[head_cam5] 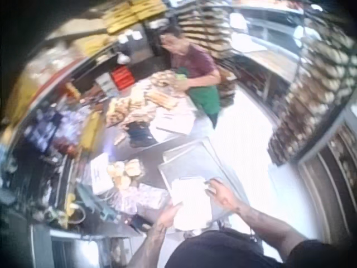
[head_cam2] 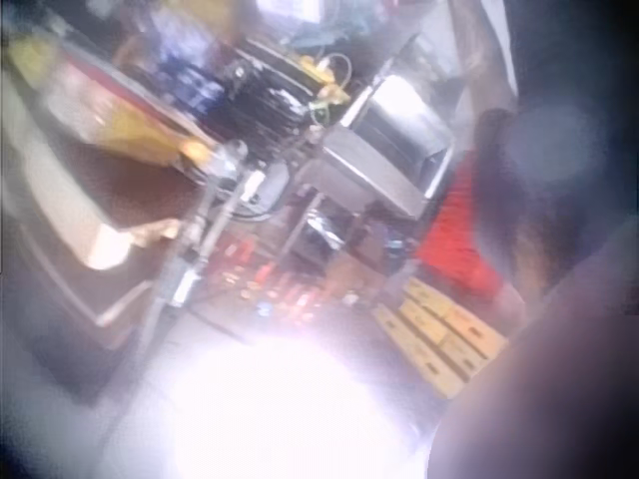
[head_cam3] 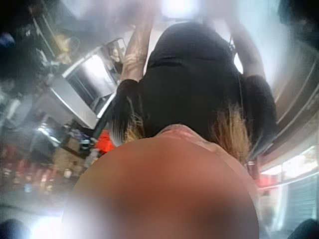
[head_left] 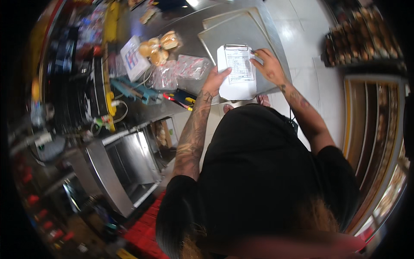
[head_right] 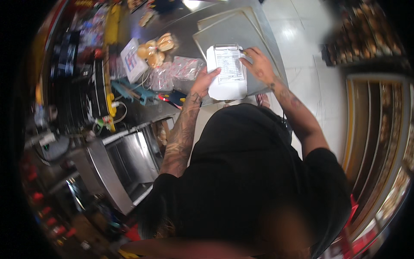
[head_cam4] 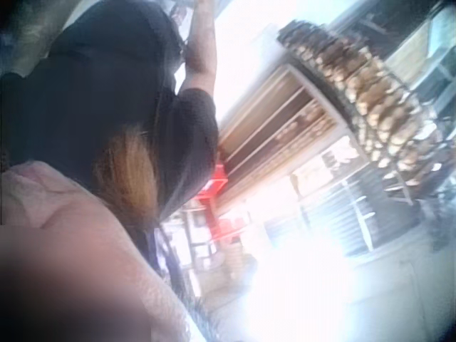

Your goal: The person repeatedly picks small buns from a metal tray, places them into clear plastic bags, and ties the bags closed. The person then briefly handles a paper document and a pen at the end of the clip.

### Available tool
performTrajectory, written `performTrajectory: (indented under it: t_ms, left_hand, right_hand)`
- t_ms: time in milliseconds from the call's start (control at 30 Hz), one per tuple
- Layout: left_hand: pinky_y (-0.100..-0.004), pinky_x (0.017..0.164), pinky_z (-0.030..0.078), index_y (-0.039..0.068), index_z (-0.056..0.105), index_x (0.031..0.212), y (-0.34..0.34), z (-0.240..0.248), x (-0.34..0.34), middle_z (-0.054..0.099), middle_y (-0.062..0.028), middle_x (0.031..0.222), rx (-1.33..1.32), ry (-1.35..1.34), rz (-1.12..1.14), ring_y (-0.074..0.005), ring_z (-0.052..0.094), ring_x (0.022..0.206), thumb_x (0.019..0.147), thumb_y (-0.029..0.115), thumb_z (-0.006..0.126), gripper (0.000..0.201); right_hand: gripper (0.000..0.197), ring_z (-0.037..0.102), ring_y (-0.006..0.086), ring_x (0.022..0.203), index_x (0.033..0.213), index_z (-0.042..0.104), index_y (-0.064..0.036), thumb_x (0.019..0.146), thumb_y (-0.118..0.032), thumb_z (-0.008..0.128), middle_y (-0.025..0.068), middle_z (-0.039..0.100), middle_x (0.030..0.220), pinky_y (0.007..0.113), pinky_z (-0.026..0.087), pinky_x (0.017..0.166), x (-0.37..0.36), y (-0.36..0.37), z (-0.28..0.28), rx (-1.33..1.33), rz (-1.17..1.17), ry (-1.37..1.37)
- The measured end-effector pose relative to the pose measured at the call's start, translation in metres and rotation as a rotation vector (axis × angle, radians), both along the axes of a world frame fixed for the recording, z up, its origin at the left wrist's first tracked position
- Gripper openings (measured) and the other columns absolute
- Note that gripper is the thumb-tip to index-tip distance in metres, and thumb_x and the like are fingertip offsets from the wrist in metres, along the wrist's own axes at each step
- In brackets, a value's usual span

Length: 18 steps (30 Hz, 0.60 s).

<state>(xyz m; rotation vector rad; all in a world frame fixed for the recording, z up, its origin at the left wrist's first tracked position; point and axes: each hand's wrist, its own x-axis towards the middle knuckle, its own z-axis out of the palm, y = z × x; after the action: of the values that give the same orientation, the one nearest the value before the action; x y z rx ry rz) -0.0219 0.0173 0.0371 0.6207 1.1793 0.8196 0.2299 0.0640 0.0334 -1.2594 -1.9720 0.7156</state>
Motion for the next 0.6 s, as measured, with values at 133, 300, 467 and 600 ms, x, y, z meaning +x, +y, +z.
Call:
performTrajectory:
  t_ms: [133,300,467,600]
  left_hand:
    - [-0.0364,0.096,0.052,-0.003,0.051,0.135,-0.013,-0.053,0.02,0.065,-0.0129,0.126,-0.137,0.085,-0.128,-0.021,0.063,0.112,0.095,0.017,0.071,0.049]
    - [-0.0349,0.101,0.048,-0.003,0.048,0.138,-0.022,-0.097,0.019,0.063,-0.0118,0.129,-0.204,0.035,-0.236,-0.0216,0.059,0.117,0.092,0.013,0.073,0.055]
    - [-0.0407,0.104,0.044,-0.006,0.046,0.137,-0.045,-0.118,0.036,0.058,-0.0201,0.127,0.207,0.706,-0.003,-0.0301,0.055,0.119,0.09,0.012,0.072,0.057]
    - [-0.0464,0.106,0.04,-0.007,0.045,0.138,-0.064,-0.125,0.065,0.051,-0.0265,0.122,0.326,1.15,-0.04,-0.0415,0.048,0.12,0.083,0.021,0.078,0.069]
  right_hand:
    - [0.031,0.065,0.0329,0.108,0.118,0.067,-0.0104,0.091,-0.025,0.068,0.0106,0.064,0.122,0.041,0.056,0.087,0.015,0.004,-0.062,-0.146,0.126,-0.189]
    - [0.029,0.069,0.0285,0.103,0.115,0.068,-0.0099,0.089,-0.024,0.066,0.0096,0.066,0.117,0.04,0.058,0.084,0.025,-0.003,-0.107,-0.042,0.221,-0.367]
    - [0.024,0.072,0.027,0.096,0.107,0.067,-0.0041,0.088,-0.018,0.064,0.0124,0.071,0.103,0.038,0.06,0.076,0.013,0.0,-0.119,0.055,0.365,-0.642]
    - [0.023,0.073,0.0257,0.091,0.103,0.066,0.0004,0.087,-0.015,0.062,0.0134,0.072,0.096,0.038,0.061,0.071,0.004,-0.002,-0.118,0.151,0.411,-0.754]
